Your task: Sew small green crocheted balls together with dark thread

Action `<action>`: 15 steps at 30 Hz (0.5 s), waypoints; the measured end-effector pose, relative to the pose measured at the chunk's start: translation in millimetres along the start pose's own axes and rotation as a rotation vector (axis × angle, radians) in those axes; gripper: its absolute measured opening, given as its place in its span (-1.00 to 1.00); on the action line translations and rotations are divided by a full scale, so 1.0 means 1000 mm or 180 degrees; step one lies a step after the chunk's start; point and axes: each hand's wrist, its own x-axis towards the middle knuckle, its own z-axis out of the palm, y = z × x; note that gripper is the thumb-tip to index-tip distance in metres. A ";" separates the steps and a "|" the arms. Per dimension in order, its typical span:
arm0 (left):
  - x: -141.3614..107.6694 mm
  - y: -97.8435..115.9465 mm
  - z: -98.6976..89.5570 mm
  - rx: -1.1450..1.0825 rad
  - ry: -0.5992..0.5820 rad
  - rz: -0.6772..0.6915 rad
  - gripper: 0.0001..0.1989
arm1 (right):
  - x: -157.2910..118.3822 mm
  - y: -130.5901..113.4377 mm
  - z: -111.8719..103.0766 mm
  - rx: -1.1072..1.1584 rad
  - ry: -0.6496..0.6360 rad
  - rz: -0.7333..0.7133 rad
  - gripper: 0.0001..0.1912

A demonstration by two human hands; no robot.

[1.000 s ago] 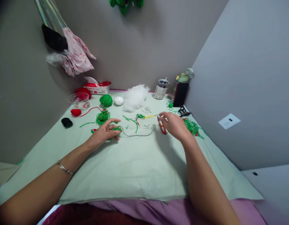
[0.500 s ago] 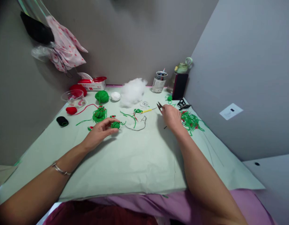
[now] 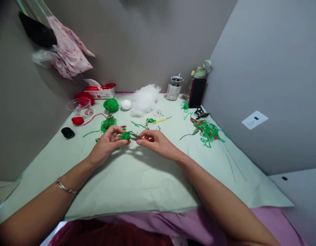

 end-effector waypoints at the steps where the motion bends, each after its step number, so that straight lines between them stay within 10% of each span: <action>1: 0.000 0.000 0.001 -0.0013 -0.0007 -0.0021 -0.62 | 0.000 0.000 0.001 -0.0010 0.0047 -0.0008 -0.66; 15: -0.003 -0.004 0.004 -0.0388 -0.0752 -0.0363 -0.66 | 0.006 0.015 0.000 0.0213 0.0610 0.0197 -0.69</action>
